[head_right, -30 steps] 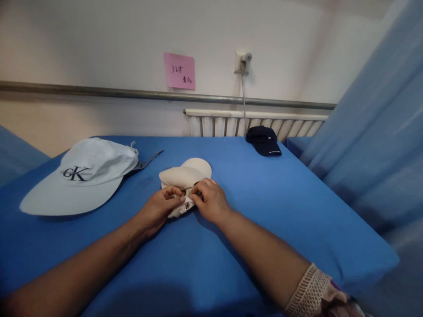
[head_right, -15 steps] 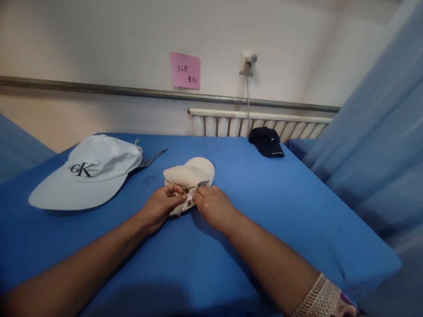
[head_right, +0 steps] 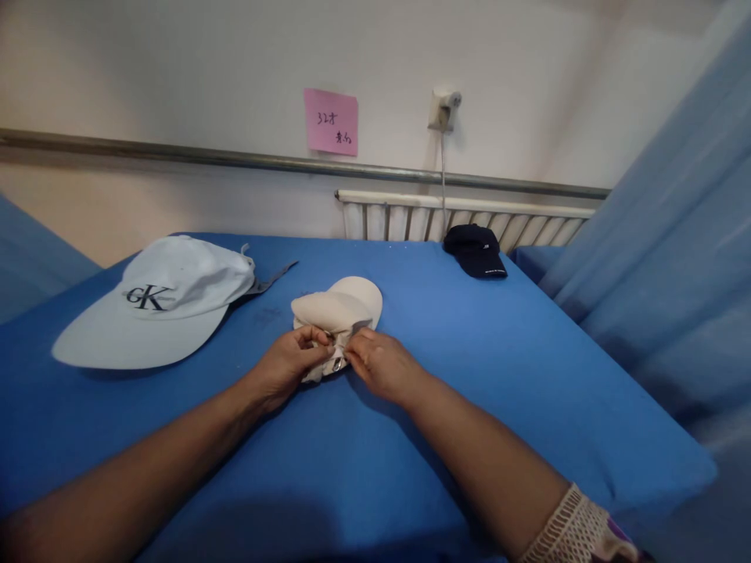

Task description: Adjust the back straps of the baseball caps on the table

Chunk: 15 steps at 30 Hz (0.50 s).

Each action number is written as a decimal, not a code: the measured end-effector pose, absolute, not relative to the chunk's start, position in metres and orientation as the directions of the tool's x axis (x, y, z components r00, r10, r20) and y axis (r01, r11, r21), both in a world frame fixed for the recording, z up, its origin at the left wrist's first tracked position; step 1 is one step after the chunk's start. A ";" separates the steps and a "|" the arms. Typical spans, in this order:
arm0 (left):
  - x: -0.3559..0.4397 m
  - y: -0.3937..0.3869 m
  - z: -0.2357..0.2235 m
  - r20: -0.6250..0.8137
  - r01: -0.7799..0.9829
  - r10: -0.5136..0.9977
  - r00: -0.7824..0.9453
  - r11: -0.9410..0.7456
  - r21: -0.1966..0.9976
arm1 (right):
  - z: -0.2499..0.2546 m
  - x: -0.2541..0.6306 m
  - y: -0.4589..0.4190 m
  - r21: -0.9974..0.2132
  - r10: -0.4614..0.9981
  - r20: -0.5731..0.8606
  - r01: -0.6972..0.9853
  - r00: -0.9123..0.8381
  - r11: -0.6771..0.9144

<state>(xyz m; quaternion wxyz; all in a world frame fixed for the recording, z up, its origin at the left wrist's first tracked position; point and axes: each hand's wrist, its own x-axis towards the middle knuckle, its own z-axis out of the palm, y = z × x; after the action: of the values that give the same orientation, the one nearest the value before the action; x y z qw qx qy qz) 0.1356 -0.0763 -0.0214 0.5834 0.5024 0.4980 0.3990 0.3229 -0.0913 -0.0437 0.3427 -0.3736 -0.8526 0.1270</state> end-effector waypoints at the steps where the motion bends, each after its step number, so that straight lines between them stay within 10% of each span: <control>1: 0.136 -0.076 -0.022 -0.187 0.031 0.964 0.187 0.184 0.982 | -0.043 0.322 -0.092 -0.488 0.732 0.486 0.547 -0.478 0.681; 15: 0.132 -0.072 -0.026 -0.259 0.008 0.938 0.230 0.264 0.965 | -0.043 0.313 -0.097 -0.163 0.748 0.405 0.764 -0.526 0.625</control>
<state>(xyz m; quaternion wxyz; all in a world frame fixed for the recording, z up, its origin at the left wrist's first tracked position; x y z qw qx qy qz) 0.1325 -0.0717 -0.0261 0.6217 0.4778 0.4953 0.3739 0.3128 -0.0969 -0.0434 0.2234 -0.4327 -0.8732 -0.0175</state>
